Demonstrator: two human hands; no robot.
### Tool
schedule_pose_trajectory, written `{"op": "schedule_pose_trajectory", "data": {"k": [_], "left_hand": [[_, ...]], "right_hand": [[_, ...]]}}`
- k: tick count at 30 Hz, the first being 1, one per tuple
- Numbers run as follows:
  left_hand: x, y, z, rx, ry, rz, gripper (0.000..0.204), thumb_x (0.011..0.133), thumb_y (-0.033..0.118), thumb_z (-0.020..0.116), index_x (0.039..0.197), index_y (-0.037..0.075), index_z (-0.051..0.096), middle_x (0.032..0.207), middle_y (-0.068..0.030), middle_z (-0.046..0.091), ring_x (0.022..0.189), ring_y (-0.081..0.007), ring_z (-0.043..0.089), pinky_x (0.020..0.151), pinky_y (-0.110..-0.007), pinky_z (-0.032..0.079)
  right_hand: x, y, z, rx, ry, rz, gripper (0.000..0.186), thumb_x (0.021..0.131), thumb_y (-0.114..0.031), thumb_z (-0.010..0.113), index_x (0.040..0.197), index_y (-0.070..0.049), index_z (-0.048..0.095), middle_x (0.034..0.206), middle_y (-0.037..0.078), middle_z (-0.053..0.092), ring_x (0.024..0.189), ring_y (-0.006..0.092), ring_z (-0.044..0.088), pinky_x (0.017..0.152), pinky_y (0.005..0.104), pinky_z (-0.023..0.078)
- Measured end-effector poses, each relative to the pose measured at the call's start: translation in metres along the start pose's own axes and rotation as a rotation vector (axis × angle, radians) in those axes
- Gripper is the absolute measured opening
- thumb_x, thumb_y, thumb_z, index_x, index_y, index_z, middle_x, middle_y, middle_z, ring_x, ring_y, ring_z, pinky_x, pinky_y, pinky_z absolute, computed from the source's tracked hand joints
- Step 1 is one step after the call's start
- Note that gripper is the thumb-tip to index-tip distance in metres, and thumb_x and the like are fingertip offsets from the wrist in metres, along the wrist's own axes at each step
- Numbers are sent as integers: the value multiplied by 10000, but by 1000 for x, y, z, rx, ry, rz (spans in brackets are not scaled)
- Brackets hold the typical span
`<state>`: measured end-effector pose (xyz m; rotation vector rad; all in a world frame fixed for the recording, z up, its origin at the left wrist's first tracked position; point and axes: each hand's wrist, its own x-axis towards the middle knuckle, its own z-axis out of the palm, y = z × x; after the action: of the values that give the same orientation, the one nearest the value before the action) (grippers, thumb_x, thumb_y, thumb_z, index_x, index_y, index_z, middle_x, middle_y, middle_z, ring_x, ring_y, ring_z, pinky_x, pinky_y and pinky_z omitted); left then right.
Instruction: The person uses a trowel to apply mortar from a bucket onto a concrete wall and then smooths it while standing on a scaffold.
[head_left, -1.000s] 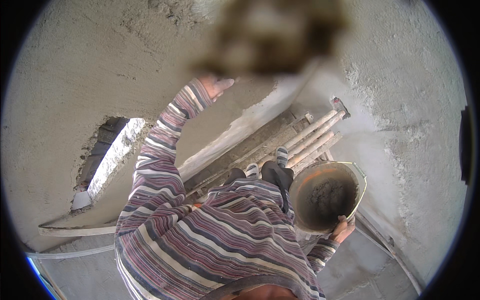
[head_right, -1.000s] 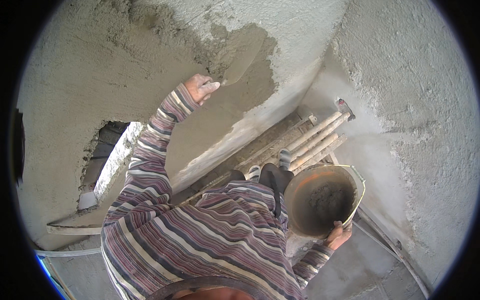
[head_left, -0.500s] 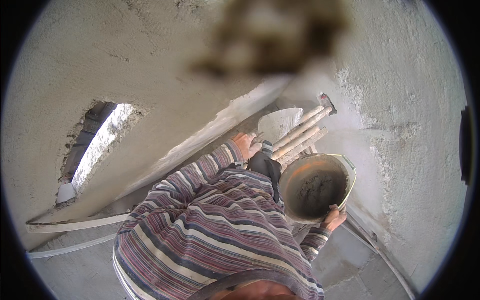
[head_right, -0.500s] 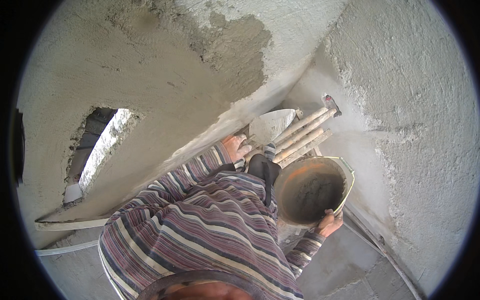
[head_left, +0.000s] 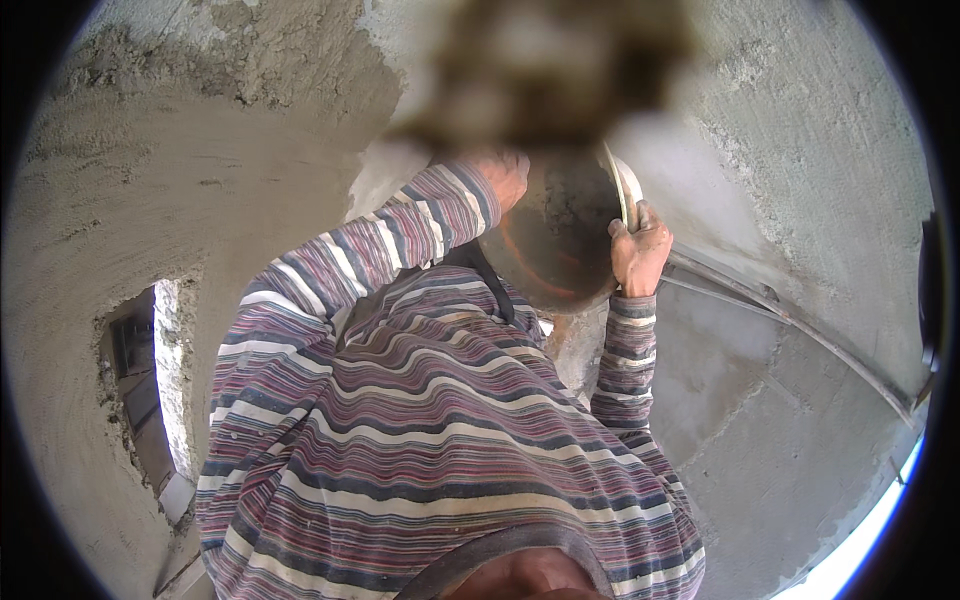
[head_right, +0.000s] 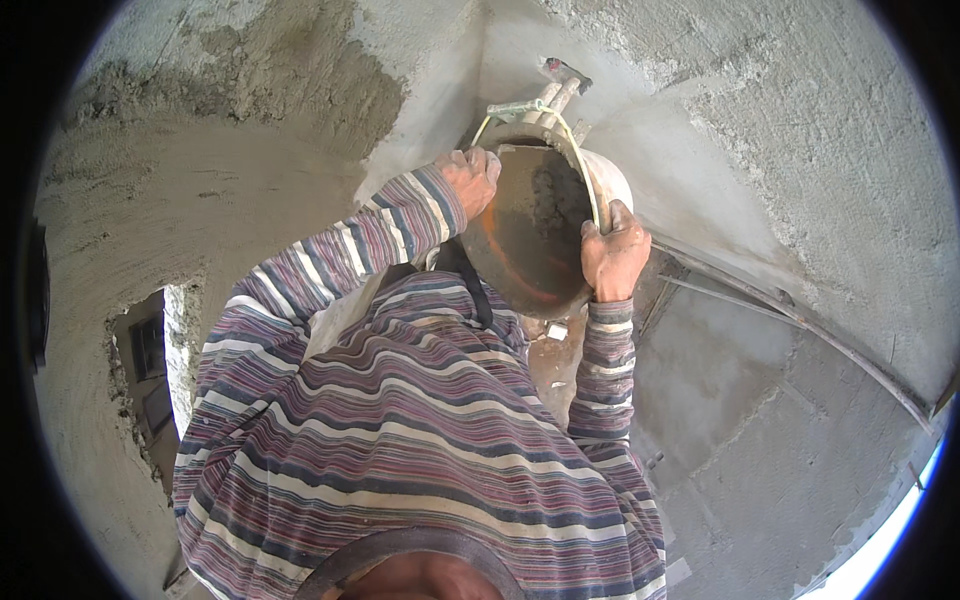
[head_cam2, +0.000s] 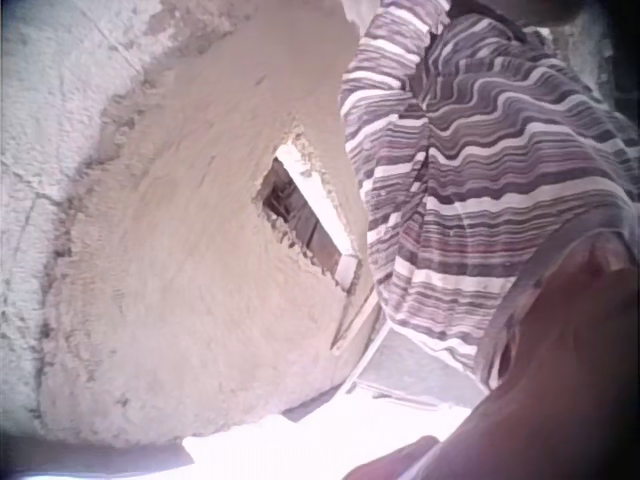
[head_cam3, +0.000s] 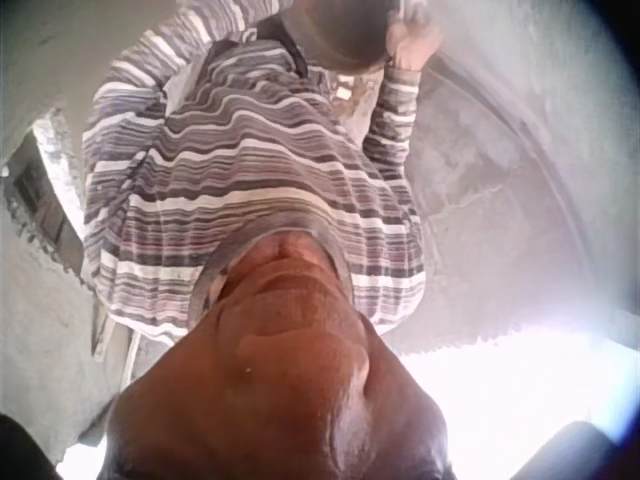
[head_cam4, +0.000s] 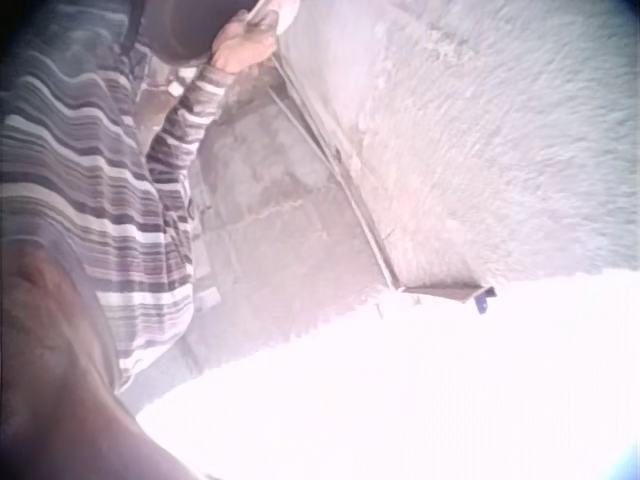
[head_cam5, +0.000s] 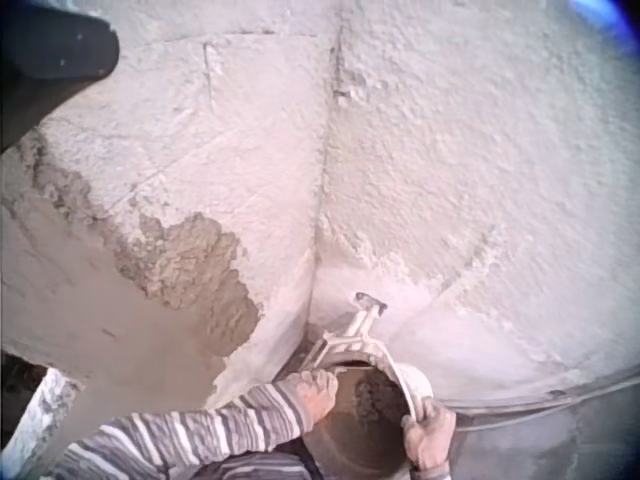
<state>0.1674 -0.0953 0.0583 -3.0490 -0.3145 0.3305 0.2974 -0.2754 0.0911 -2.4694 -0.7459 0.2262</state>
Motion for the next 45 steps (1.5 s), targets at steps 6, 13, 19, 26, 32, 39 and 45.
{"op": "schedule_pose_trajectory", "data": {"k": [6,13,19,26,32,39,45], "left_hand": [[-38,12,83,-188,-30,71,311,786,75,549,1068,-43,488,881,-168,601,749,-274,654,585,-332,541],[-28,-15,39,-274,-155,-25,309,819,68,495,1091,-77,476,940,-226,604,786,-307,655,627,-392,539],[-88,-16,78,-369,-192,250,309,792,89,520,1068,-49,517,912,-209,624,793,-310,652,658,-395,528],[-54,-18,83,-376,-447,95,308,797,259,581,988,20,617,901,-153,656,850,-309,644,785,-391,505],[-68,30,120,-1111,-417,-47,448,737,375,660,978,3,595,962,-172,634,928,-345,605,847,-397,465],[-67,37,92,-1254,-244,-23,353,774,301,615,981,17,593,921,-173,636,871,-339,613,785,-398,482],[-54,0,56,-808,-290,-322,377,853,349,531,1122,85,530,954,-143,651,947,-344,602,839,-451,465]], "right_hand": [[13,-19,12,179,-40,-85,268,619,-41,602,625,-9,336,564,64,270,549,138,288,494,299,315],[12,-15,26,226,-134,-106,213,598,-36,620,665,13,424,558,140,363,509,269,326,515,335,384],[12,-29,23,178,-152,-189,205,599,-26,618,661,15,427,561,181,394,512,313,330,511,342,390],[-1,-54,35,273,-195,-295,213,599,-41,630,650,0,427,556,199,395,510,361,364,508,356,393],[7,-35,43,350,-191,-199,262,619,-51,633,610,-22,372,552,79,328,524,152,315,483,291,320],[5,-25,33,478,-76,-3,304,728,-94,676,602,-73,399,603,-51,367,590,57,316,512,226,290],[5,-17,37,662,82,62,273,762,-86,679,626,-47,446,618,-49,404,596,74,335,526,256,314]]}}
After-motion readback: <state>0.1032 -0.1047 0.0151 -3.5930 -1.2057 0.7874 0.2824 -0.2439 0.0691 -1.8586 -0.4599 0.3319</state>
